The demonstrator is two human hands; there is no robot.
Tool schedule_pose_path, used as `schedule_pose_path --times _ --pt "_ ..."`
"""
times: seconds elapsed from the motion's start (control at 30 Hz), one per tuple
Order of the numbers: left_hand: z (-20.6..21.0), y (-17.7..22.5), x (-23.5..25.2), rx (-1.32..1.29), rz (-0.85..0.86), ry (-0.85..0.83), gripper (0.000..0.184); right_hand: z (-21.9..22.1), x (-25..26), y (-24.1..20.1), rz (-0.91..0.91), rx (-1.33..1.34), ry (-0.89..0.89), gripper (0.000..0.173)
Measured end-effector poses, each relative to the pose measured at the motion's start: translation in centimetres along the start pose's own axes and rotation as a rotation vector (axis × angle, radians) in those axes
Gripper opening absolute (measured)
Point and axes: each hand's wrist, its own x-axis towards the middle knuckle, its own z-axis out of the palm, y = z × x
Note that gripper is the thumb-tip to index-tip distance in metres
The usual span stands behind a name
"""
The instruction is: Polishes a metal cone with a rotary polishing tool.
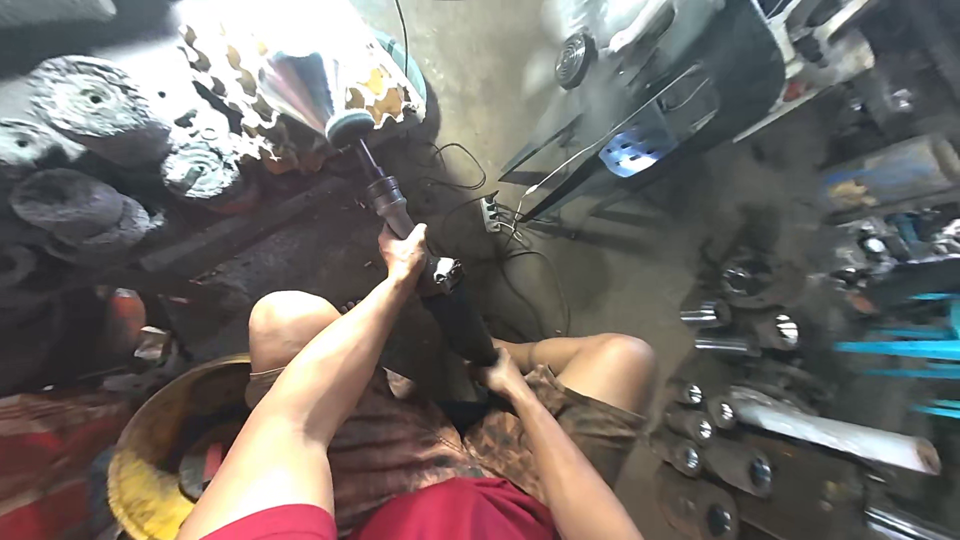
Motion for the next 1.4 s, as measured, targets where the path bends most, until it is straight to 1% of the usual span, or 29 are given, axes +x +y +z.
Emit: schedule_pose_path --times 0.07,0.2,0.33,0.53,0.63,0.8,0.9,1.03,1.13,1.2,1.33,1.4 --pt "0.2 0.0 0.1 0.004 -0.007 -0.003 0.031 0.0 0.1 -0.1 0.010 0.016 -0.006 0.045" --pt "0.2 0.0 0.2 -0.004 -0.025 -0.006 0.035 0.2 0.0 -0.2 0.008 0.028 -0.001 0.048" --pt "-0.1 -0.3 0.2 -0.014 -0.011 0.007 0.029 0.1 -0.1 0.0 -0.012 0.016 0.000 0.050" --pt "-1.4 -0.2 -0.3 -0.022 0.010 0.026 0.025 -0.1 -0.7 -1.2 -0.013 -0.111 0.007 0.051" --pt "-1.7 -0.2 -0.6 -0.108 -0.008 0.028 0.023 -0.3 -0.7 -1.6 -0.019 -0.157 -0.002 0.045" --pt "-2.1 0.1 -1.2 -0.170 -0.057 0.038 0.027 -0.7 -1.0 -1.9 -0.017 -0.195 -0.012 0.038" --pt "-2.0 0.0 -1.0 -0.170 -0.052 0.045 0.026 -0.7 -1.2 -2.0 -0.014 -0.189 -0.015 0.038" --pt "-1.4 -0.2 -0.6 -0.153 -0.030 0.037 0.028 -0.7 -1.1 -1.8 0.025 -0.165 -0.002 0.047" --pt "-0.9 0.0 -0.5 -0.079 -0.019 0.021 0.028 -0.3 -0.5 -0.8 0.009 -0.096 0.008 0.054" --pt "-0.6 0.0 -0.2 -0.038 -0.016 0.017 0.030 -0.3 -0.2 -0.4 0.006 -0.051 0.002 0.055" --pt "0.1 -0.1 0.0 -0.043 -0.009 0.007 0.029 -0.2 0.1 0.0 0.008 0.008 -0.005 0.052" --pt "0.2 -0.1 0.1 -0.037 -0.019 -0.006 0.033 -0.2 0.1 0.0 0.020 0.010 -0.004 0.052"
